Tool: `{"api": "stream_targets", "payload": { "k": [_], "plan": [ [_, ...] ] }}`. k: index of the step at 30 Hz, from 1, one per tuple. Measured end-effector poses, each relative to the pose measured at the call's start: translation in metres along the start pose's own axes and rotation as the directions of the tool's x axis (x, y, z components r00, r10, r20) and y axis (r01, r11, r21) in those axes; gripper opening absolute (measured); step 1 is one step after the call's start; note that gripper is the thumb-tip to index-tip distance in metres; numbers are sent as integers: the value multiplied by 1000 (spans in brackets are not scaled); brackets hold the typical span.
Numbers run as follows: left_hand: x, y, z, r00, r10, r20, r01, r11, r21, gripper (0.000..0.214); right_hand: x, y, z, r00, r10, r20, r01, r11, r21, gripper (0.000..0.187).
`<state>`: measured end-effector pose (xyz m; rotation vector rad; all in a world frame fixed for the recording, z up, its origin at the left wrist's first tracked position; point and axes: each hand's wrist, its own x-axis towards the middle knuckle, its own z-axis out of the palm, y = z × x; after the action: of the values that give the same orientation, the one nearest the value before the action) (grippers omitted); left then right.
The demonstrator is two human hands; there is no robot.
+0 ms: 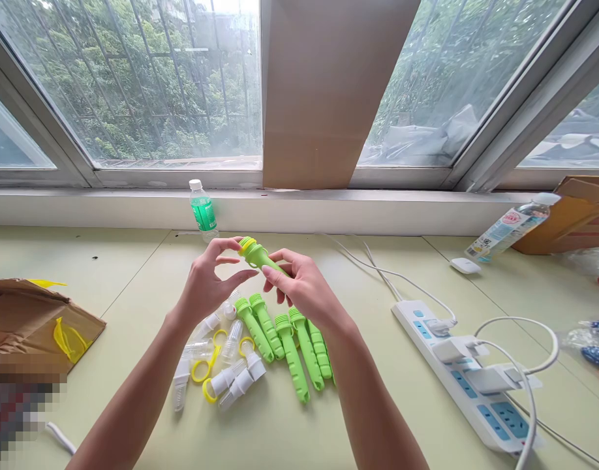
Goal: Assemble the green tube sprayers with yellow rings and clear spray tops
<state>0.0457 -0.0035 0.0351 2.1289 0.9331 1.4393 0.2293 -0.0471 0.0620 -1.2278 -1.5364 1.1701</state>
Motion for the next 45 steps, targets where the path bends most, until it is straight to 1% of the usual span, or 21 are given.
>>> {"api": "stream_targets", "payload": {
  "k": [4, 9, 12, 14, 15, 21, 27, 32, 34, 37, 41, 45],
  "plan": [
    [0, 0, 0, 999, 18, -45, -18, 1000, -2, 27, 0, 0, 0, 999, 17, 36, -18, 999, 36, 27],
    [1, 1, -3, 998, 17, -55, -16, 1000, 21, 20, -1, 0, 0, 998, 24, 57, -30, 995, 98, 28],
    [1, 2, -3, 997, 27, -72, -27, 1000, -1, 19, -1, 0, 0, 998, 38, 42, -43, 991, 130, 35],
    [1, 1, -2, 996, 35, -81, -37, 999, -20, 19, -2, 0, 0, 998, 50, 39, -54, 990, 130, 41],
    [1, 2, -2, 996, 38, -83, -41, 999, -31, 20, -2, 0, 0, 998, 49, 40, -54, 991, 124, 41],
    [1, 4, -3, 993, 78, -87, -82, 995, -53, 24, -3, -3, -1, 1000, -13, 17, 12, 999, 50, 27],
    [1, 4, -6, 991, 116, -74, -116, 993, 2, 16, -3, -2, -2, 997, -23, 77, 25, 999, -25, 26],
    [1, 5, -5, 992, 89, -86, -91, 996, -24, 19, -3, -1, 1, 997, -9, 79, 4, 998, 63, 28],
    [1, 6, -5, 993, 90, -72, -93, 995, -37, 22, -4, -1, 3, 997, 16, 75, -23, 996, 91, 28],
    [1, 7, -5, 995, 89, -48, -91, 995, -35, 27, -4, -1, 4, 996, 42, 75, -49, 994, 96, 33],
    [1, 6, -6, 996, 82, -38, -84, 995, -49, 24, -4, -1, 3, 998, 5, 68, -10, 997, 77, 27],
    [1, 4, -7, 994, 99, -46, -101, 994, -43, 21, -3, -2, 1, 997, -25, 70, 22, 999, 35, 24]
  ]
}}
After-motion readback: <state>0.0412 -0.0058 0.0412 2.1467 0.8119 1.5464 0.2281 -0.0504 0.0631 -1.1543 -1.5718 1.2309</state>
